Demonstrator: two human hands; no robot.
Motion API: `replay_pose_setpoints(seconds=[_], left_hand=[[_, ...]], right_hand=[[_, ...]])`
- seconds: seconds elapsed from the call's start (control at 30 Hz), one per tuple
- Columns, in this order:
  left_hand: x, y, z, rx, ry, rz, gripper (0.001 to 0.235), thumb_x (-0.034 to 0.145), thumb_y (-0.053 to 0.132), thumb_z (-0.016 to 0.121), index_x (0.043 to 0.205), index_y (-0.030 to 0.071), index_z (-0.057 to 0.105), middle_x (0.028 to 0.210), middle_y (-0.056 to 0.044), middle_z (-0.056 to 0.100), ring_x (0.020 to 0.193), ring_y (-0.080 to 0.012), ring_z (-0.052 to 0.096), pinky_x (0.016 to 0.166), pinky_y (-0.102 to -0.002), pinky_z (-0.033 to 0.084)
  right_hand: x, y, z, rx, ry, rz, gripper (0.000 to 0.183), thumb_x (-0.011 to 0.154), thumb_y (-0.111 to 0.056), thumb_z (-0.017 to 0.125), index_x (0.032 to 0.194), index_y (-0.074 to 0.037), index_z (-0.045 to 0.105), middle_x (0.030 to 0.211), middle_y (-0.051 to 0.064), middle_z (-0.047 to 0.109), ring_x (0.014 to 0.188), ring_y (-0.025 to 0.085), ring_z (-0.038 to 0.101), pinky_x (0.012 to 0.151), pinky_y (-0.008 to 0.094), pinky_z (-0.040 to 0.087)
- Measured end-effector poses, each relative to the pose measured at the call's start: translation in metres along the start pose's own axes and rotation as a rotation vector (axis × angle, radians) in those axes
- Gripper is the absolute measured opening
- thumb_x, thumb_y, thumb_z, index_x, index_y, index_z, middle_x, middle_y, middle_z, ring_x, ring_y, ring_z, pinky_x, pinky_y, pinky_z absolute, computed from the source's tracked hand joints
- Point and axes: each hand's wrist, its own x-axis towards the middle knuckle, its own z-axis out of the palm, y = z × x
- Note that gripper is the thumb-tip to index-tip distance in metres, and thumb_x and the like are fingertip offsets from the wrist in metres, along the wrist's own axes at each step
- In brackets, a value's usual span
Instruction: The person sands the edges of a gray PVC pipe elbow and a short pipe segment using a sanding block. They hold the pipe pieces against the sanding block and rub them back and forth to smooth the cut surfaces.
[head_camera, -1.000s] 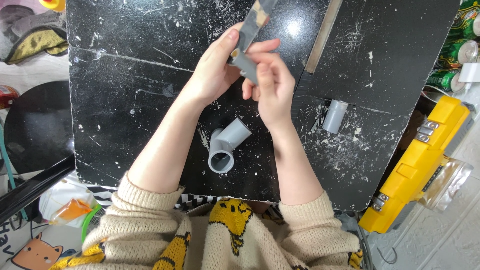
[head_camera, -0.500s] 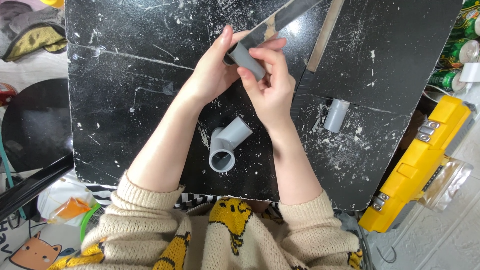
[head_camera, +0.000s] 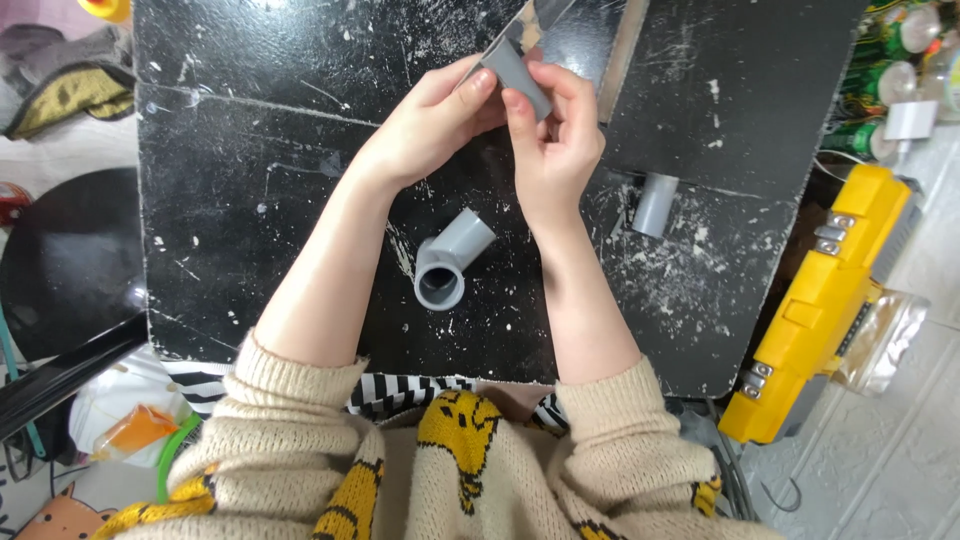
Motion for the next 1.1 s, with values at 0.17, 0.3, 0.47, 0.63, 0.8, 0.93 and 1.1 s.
replay_pose_setpoints(seconds=[0.17,0.3,0.47,0.63,0.8,0.93,1.1], left_hand=[[-0.002,0.006,0.004,0.109,-0.020,-0.075,0.061,0.101,0.047,0.052,0.142,0.003,0.043,0.143,-0.018,0.053,0.137,-0.0279,0.050,0.117,-0.039,0.039],[-0.007,0.017,0.016,0.223,-0.061,-0.223,0.060,0.100,0.045,0.048,0.143,0.003,0.042,0.144,-0.021,0.050,0.139,-0.0321,0.047,0.116,-0.047,0.039],[-0.014,0.010,0.024,0.202,-0.100,-0.269,0.053,0.102,0.031,0.046,0.143,-0.001,0.040,0.137,-0.020,0.056,0.131,-0.0326,0.055,0.114,-0.042,0.045],[-0.022,-0.008,0.010,0.144,-0.024,-0.212,0.049,0.103,0.028,0.048,0.138,-0.005,0.047,0.119,-0.021,0.066,0.104,-0.0332,0.069,0.101,-0.045,0.054],[-0.044,-0.022,0.012,0.808,0.388,0.095,0.034,0.106,0.016,0.047,0.137,0.003,0.054,0.074,-0.008,0.056,0.041,-0.0163,0.055,0.043,-0.031,0.050],[-0.094,0.025,0.075,1.291,0.514,0.019,0.044,0.101,0.005,0.053,0.145,0.005,0.049,0.128,-0.025,0.060,0.120,-0.0403,0.058,0.102,-0.051,0.045],[-0.185,-0.019,0.038,1.483,0.750,0.227,0.050,0.105,0.011,0.053,0.153,0.007,0.038,0.127,-0.025,0.054,0.121,-0.0418,0.054,0.102,-0.054,0.041]], right_hand=[[0.008,0.006,-0.003,0.234,0.268,0.006,0.020,0.101,-0.023,0.059,0.113,-0.008,0.054,0.095,0.006,0.062,0.069,0.014,0.065,0.068,0.026,0.055],[0.010,0.013,-0.013,0.214,0.285,0.079,0.021,0.098,-0.019,0.064,0.114,-0.007,0.057,0.107,0.005,0.063,0.079,0.013,0.065,0.072,0.025,0.057],[0.016,0.011,-0.032,0.244,0.329,0.079,0.023,0.096,-0.025,0.065,0.108,-0.007,0.058,0.101,0.005,0.062,0.071,0.013,0.063,0.066,0.025,0.054],[0.006,-0.003,-0.041,0.273,0.341,0.030,0.018,0.099,-0.021,0.060,0.110,-0.007,0.057,0.097,0.004,0.061,0.073,0.011,0.062,0.068,0.024,0.052],[-0.024,0.004,-0.057,0.266,0.382,0.112,0.020,0.098,-0.020,0.067,0.114,-0.011,0.058,0.105,0.005,0.063,0.071,0.008,0.064,0.071,0.024,0.056],[-0.056,0.011,-0.082,0.167,0.366,0.087,0.024,0.097,-0.019,0.070,0.116,-0.012,0.058,0.107,0.001,0.063,0.068,0.005,0.062,0.067,0.020,0.052],[-0.089,0.017,-0.086,-0.024,0.339,0.089,0.026,0.092,-0.010,0.072,0.114,-0.014,0.059,0.103,0.003,0.068,0.061,0.010,0.060,0.059,0.023,0.052]])
